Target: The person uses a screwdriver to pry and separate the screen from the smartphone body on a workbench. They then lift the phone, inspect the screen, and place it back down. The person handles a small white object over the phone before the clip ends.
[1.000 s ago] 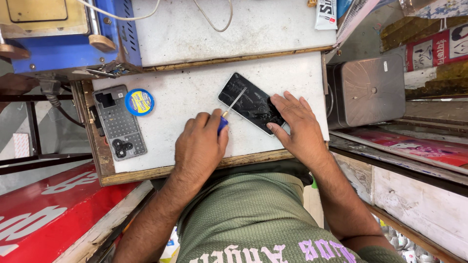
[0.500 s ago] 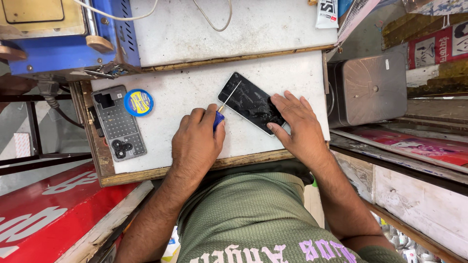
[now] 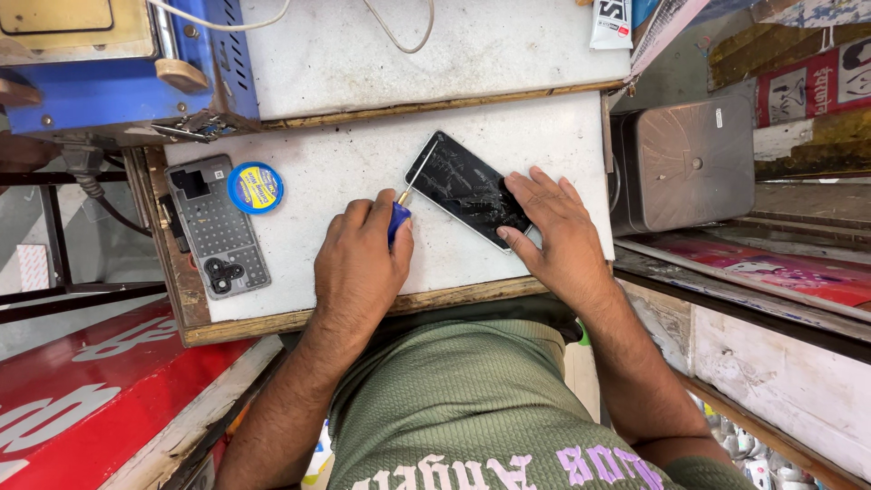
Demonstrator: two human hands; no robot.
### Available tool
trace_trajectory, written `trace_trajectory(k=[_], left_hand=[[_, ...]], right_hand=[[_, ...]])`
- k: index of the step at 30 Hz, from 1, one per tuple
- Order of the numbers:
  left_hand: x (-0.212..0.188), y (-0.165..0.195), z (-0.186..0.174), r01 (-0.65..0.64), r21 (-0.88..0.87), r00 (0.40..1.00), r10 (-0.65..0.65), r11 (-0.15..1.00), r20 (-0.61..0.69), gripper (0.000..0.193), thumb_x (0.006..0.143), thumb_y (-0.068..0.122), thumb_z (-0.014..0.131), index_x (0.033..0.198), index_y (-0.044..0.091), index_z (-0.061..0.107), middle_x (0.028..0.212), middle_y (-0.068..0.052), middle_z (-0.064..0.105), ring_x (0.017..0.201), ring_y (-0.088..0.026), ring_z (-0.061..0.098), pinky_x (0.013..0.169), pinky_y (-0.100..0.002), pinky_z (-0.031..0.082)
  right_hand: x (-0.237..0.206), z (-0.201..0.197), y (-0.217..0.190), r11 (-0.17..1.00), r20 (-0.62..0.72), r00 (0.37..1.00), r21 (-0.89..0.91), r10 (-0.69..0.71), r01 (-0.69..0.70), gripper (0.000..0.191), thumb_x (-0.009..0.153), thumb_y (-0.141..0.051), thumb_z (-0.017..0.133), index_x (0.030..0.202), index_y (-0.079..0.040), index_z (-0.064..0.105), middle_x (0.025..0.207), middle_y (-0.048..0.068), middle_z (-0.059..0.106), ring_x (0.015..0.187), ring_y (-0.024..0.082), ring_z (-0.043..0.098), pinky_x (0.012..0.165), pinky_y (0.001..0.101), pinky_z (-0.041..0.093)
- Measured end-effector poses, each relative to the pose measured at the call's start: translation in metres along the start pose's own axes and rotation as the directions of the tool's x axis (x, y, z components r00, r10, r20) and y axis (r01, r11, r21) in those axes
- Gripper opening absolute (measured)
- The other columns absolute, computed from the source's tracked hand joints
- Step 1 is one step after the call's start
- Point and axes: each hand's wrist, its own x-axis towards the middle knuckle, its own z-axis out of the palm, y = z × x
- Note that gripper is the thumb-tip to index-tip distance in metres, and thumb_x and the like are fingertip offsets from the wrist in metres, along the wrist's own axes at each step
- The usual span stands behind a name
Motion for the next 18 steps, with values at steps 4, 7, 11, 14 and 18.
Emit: trace_trajectory(k=[4, 7, 11, 14, 18], left_hand=[[-0.0001, 0.0007, -0.0009, 0.007, 0.022, 0.999, -0.008, 1.000, 0.035, 0.049, 0.098, 0.032, 0.066, 0.136, 0.000, 0.061, 0.111, -0.018, 0.065, 0.095, -0.030, 0.068, 0.073, -0.041, 0.061], [0.0002, 0.0009, -0.0009, -0.032, 0.049, 0.999, 0.031, 0.998, 0.017, 0.049, 0.096, 0.032, 0.067, 0.134, 0.001, 0.061, 0.111, -0.017, 0.066, 0.095, -0.030, 0.068, 0.072, -0.040, 0.061], [0.0005, 0.0009, -0.0004, -0.032, 0.038, 0.998, 0.029, 0.999, 0.060, 0.050, 0.097, 0.032, 0.066, 0.135, 0.000, 0.061, 0.110, -0.018, 0.065, 0.094, -0.029, 0.068, 0.069, -0.039, 0.062], [-0.0004, 0.0017, -0.0006, -0.062, 0.042, 0.997, 0.060, 0.997, 0.049, 0.050, 0.097, 0.032, 0.067, 0.135, 0.000, 0.061, 0.110, -0.018, 0.065, 0.094, -0.029, 0.067, 0.069, -0.039, 0.062], [-0.0024, 0.0080, 0.0004, -0.080, 0.011, 0.993, 0.079, 0.997, 0.093, 0.048, 0.099, 0.030, 0.065, 0.135, -0.001, 0.060, 0.109, -0.018, 0.065, 0.090, -0.027, 0.067, 0.067, -0.038, 0.062]], right_hand=[[-0.0001, -0.0008, -0.0006, 1.000, -0.005, 1.000, -0.001, -0.004, 0.004, 0.066, 0.091, -0.033, 0.076, 0.149, -0.010, 0.052, 0.150, 0.013, 0.058, 0.150, 0.031, 0.040, 0.125, 0.0552, 0.023], [0.0005, -0.0009, -0.0009, 1.000, -0.001, 1.000, -0.003, 0.002, -0.002, 0.066, 0.091, -0.033, 0.076, 0.148, -0.010, 0.052, 0.149, 0.013, 0.058, 0.149, 0.031, 0.040, 0.125, 0.0550, 0.024], [0.0007, -0.0006, -0.0007, 1.000, -0.003, 1.000, -0.003, -0.001, 0.001, 0.066, 0.092, -0.033, 0.075, 0.149, -0.010, 0.052, 0.149, 0.013, 0.058, 0.149, 0.031, 0.040, 0.125, 0.0553, 0.023], [0.0003, 0.0001, -0.0004, 1.000, -0.001, 1.000, -0.005, 0.000, 0.000, 0.066, 0.092, -0.033, 0.075, 0.149, -0.010, 0.052, 0.149, 0.013, 0.058, 0.149, 0.032, 0.040, 0.124, 0.0557, 0.023], [0.0004, 0.0008, 0.0000, 1.000, -0.005, 1.000, -0.008, 0.001, -0.001, 0.066, 0.091, -0.033, 0.075, 0.149, -0.010, 0.052, 0.149, 0.013, 0.058, 0.149, 0.032, 0.040, 0.124, 0.0557, 0.023]])
